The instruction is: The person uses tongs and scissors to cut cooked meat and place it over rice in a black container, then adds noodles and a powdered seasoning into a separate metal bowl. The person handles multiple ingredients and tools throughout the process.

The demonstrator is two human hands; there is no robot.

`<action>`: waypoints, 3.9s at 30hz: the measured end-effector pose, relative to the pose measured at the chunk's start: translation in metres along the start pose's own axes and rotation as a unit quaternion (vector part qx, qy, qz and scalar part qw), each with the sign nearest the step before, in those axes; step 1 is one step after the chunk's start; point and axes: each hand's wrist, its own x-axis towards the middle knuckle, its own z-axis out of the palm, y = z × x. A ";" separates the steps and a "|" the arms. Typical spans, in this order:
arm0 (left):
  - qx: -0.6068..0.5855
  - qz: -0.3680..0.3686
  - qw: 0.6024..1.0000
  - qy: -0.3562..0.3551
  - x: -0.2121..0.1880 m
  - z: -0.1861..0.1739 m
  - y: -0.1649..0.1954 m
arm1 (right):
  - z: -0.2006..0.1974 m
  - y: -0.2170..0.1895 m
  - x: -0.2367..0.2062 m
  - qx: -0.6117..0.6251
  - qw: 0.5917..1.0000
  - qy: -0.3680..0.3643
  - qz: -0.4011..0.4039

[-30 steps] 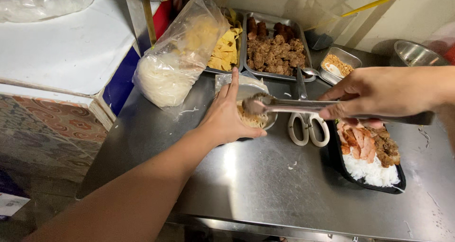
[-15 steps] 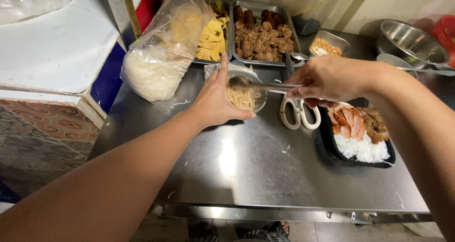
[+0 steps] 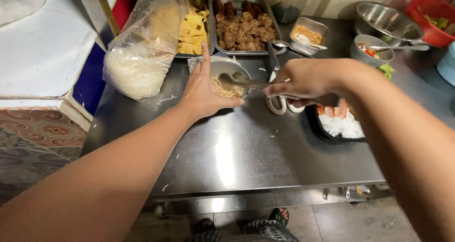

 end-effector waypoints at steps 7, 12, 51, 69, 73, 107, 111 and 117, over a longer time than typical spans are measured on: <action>0.014 -0.014 1.000 0.003 0.001 -0.001 -0.003 | 0.017 -0.014 0.007 0.030 0.995 0.018 -0.094; 0.015 -0.013 0.999 0.028 -0.001 0.000 -0.006 | 0.012 -0.009 -0.004 -0.013 0.992 0.099 -0.080; 0.027 0.101 0.964 -0.245 0.007 -0.024 0.041 | 0.020 0.043 0.007 0.239 0.957 -0.130 -0.100; 0.063 0.090 0.980 -0.165 0.016 0.003 0.053 | 0.037 0.027 -0.077 -0.030 0.994 0.099 -0.025; 0.075 0.098 0.979 -0.161 0.017 0.007 0.052 | 0.044 0.009 -0.069 -0.058 0.995 0.070 -0.034; -0.012 0.146 0.972 -0.183 0.017 0.010 0.039 | 0.045 0.045 -0.046 -0.095 0.981 0.168 -0.035; -0.009 0.135 0.975 -0.177 0.016 0.009 0.040 | 0.058 0.022 -0.059 -0.152 0.973 0.168 -0.036; -0.001 0.144 0.974 -0.172 0.014 0.009 0.044 | 0.021 0.029 -0.078 -0.042 0.997 0.068 -0.002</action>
